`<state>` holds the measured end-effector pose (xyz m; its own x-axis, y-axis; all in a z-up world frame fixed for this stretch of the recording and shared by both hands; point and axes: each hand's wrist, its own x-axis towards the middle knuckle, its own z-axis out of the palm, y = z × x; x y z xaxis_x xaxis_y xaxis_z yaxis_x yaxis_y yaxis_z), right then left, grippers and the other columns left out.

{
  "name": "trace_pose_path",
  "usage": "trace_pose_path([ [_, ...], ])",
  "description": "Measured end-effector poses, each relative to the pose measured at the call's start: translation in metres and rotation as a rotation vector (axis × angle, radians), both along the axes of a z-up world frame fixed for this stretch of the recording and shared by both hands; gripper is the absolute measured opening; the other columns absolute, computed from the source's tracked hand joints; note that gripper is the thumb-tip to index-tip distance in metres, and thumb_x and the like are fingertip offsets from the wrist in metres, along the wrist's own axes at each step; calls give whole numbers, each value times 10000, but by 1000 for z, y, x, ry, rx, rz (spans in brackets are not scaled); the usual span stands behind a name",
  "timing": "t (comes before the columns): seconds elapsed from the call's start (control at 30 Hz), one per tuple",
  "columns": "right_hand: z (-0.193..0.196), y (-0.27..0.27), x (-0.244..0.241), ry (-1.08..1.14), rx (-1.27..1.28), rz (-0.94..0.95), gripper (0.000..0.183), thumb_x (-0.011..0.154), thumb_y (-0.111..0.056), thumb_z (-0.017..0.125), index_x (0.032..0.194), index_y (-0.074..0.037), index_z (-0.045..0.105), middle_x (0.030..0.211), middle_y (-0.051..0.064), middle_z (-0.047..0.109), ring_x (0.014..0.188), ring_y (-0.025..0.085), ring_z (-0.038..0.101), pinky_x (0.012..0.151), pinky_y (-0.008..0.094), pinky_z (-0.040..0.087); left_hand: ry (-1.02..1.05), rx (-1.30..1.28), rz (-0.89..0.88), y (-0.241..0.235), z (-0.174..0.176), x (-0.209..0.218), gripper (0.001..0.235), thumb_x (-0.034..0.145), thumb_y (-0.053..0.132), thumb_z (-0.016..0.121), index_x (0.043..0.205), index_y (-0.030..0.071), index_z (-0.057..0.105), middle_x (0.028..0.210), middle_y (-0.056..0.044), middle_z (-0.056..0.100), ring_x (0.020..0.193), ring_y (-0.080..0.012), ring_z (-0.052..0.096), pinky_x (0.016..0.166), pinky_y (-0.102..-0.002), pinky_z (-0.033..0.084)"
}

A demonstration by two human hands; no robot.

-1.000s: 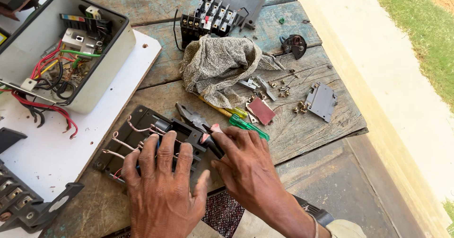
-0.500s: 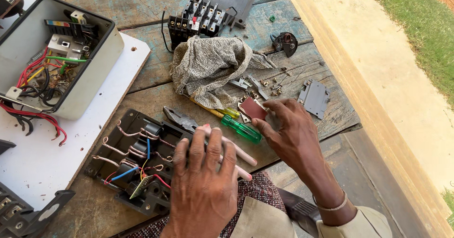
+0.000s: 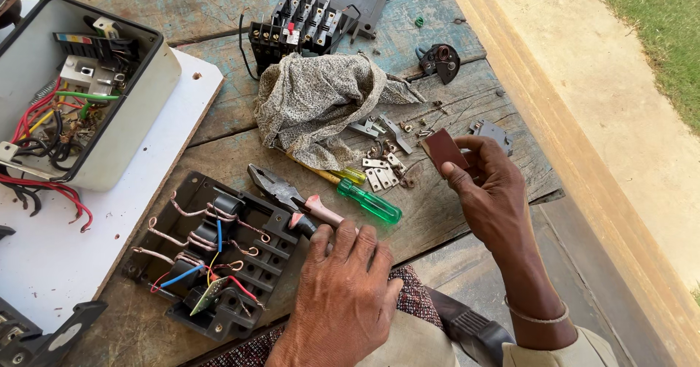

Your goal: The person uses pliers and a screwdriver to connect wires and manipulate small metal parts inside electrical terminal blocks on a wooden table.

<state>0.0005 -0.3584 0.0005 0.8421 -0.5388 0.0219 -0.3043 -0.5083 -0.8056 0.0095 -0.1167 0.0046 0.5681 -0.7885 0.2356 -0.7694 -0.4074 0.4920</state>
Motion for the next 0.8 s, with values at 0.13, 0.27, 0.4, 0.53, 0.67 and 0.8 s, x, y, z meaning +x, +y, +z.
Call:
trace_pose_path([
  [0.13, 9, 18, -5, 108, -58, 10, 377, 942, -154, 662, 1318, -159, 643, 899, 36, 745, 755, 157, 683, 688, 346, 570, 122, 87, 32, -11, 6, 11, 421, 931, 306, 695, 1169, -38, 656, 1146, -212, 611, 1158, -361, 521, 1009, -548, 361],
  [0.27, 8, 30, -2, 90, -382, 94, 209, 972, -145, 657, 1163, -133, 742, 946, 81, 717, 813, 224, 694, 718, 378, 547, -105, -7, 155, -28, 2, 26, 410, 888, 239, 696, 1209, -15, 675, 1261, -182, 612, 1266, -358, 491, 1086, -527, 357],
  [0.4, 0, 31, 5, -202, -529, 256, 189, 933, -178, 715, 1092, -77, 730, 1101, 102, 715, 1015, 286, 680, 859, 392, 553, -166, 13, 151, -37, 0, 38, 520, 790, 318, 727, 1153, -51, 678, 1272, -205, 593, 1287, -395, 451, 1073, -576, 313],
  [0.53, -7, 29, 9, -154, -569, 254, 190, 919, -197, 747, 1077, -90, 754, 1090, 96, 722, 1003, 288, 672, 838, 398, 554, -87, 97, 124, -36, 0, 38, 439, 812, 341, 724, 1047, -31, 708, 1213, -211, 604, 1281, -397, 435, 1062, -596, 295],
  [0.67, -6, 24, 9, -165, -557, 192, 191, 926, -180, 744, 1089, -81, 756, 1099, 106, 715, 1011, 274, 679, 808, 391, 570, -22, 107, 136, -28, 0, 36, 383, 873, 350, 717, 992, -14, 714, 1120, -205, 626, 1243, -379, 463, 1029, -588, 317],
  [0.8, 0, 32, 1, -196, -555, 169, 174, 939, -173, 739, 1092, -93, 760, 1066, 88, 712, 978, 251, 677, 779, 378, 573, -66, 64, 167, -30, -4, 37, 277, 855, 258, 725, 966, 4, 717, 1078, -174, 657, 1150, -333, 535, 1026, -573, 345],
])
